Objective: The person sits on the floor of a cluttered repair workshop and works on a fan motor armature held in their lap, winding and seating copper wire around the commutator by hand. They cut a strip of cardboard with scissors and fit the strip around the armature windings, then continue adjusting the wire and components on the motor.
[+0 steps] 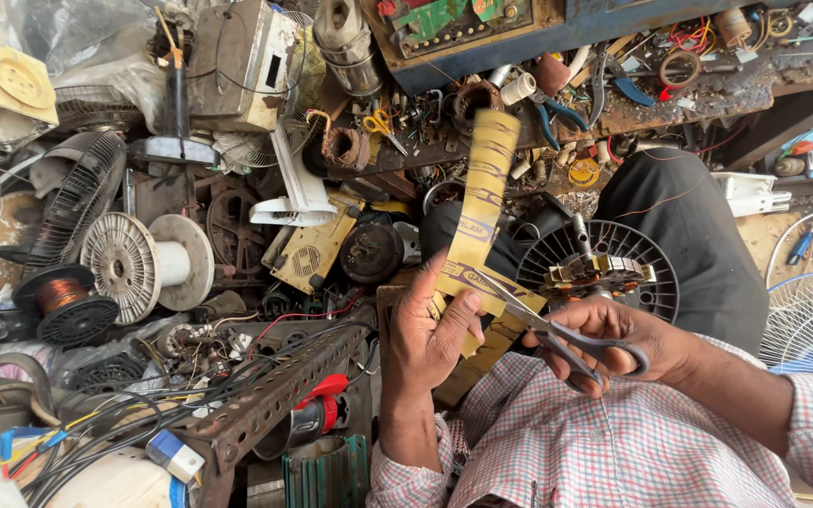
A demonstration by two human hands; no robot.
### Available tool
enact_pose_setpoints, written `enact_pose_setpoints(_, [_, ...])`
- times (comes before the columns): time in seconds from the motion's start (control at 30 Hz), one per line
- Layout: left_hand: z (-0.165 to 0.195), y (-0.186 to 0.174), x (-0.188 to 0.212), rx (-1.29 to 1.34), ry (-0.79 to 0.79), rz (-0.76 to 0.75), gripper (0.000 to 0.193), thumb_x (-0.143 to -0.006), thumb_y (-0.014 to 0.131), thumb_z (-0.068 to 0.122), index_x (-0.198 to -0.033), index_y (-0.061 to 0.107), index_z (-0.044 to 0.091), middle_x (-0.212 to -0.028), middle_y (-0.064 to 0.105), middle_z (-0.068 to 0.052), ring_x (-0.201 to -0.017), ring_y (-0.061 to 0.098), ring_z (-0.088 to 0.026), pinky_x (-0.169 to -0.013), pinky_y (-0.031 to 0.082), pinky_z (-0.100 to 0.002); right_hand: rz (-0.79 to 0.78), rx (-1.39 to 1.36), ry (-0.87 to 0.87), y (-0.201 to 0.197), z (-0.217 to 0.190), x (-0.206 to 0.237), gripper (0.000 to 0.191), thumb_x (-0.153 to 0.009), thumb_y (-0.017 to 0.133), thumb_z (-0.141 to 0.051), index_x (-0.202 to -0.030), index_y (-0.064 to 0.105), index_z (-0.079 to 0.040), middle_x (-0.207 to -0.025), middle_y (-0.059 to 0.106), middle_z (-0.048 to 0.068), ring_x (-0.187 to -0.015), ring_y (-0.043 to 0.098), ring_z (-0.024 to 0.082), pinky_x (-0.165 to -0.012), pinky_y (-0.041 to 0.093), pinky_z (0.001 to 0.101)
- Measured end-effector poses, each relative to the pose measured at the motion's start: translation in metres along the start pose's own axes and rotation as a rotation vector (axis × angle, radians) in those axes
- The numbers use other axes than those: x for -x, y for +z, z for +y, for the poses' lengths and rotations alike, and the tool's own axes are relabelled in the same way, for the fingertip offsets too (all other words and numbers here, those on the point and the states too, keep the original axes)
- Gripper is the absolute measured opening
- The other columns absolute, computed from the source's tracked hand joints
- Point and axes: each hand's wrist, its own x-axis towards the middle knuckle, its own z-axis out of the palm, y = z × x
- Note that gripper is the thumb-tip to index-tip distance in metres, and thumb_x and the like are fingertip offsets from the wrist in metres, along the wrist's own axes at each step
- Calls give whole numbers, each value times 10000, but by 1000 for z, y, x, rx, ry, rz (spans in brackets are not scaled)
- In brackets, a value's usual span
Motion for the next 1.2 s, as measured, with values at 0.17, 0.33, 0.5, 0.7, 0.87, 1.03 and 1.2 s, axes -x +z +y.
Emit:
enact_pose_setpoints(0.17, [3,-1,0,-30,30,-17,451,-1047,617,80,-1480,538,-17,-1007,700,-83,-679,635,-95,-615,565,-258,61,148,14,8,-8,0,844,-738,958,-278,-1381,571,107,-978,727,146,-719,713,170,-625,569,272])
enact_pose_setpoints(0.33, [1,-7,-3,4,36,-55,483,-1022,623,93,-1481,503,1,-1139,693,-76,-785,656,-104,-611,581,-265,162,246,99,7,-17,3,794,-685,953,-165,-1334,599,126,-962,740,162,-700,726,181,-604,593,278])
enact_pose_setpoints(0.5, [-20,-2,-7,162,39,136,374,-1041,625,111,-1390,576,-14,-966,701,-73,-695,690,-110,-568,573,-254,230,428,107,0,-21,5,762,-708,922,-23,-1382,583,79,-965,747,159,-694,702,137,-585,576,247])
enact_pose_setpoints(0.7, [-42,12,-3,39,258,307,197,-1047,673,88,-1213,638,-12,-855,714,-51,-690,706,-105,-586,566,-237,194,456,87,-10,-21,10,801,-729,921,-68,-1439,564,38,-1045,736,196,-759,734,180,-640,612,274])
enact_pose_setpoints(0.87, [-30,13,0,18,182,254,201,-1030,677,97,-1197,672,-16,-862,741,-59,-664,698,-87,-570,553,-219,191,505,36,-10,-21,15,777,-741,933,-81,-1423,569,2,-1095,718,195,-802,729,184,-668,625,287])
enact_pose_setpoints(1.03, [-14,12,-5,-65,178,228,230,-1011,689,94,-1215,680,-13,-869,771,-70,-649,710,-80,-542,557,-215,271,568,89,-8,-22,18,739,-741,916,-102,-1401,601,4,-1030,739,212,-724,741,200,-593,630,297])
enact_pose_setpoints(1.2, [-6,8,-3,-211,186,224,264,-997,701,101,-1244,694,7,-847,777,-69,-649,728,-82,-552,601,-229,208,575,51,-8,-21,18,734,-780,896,-102,-1428,577,29,-1049,728,184,-782,734,186,-646,627,292])
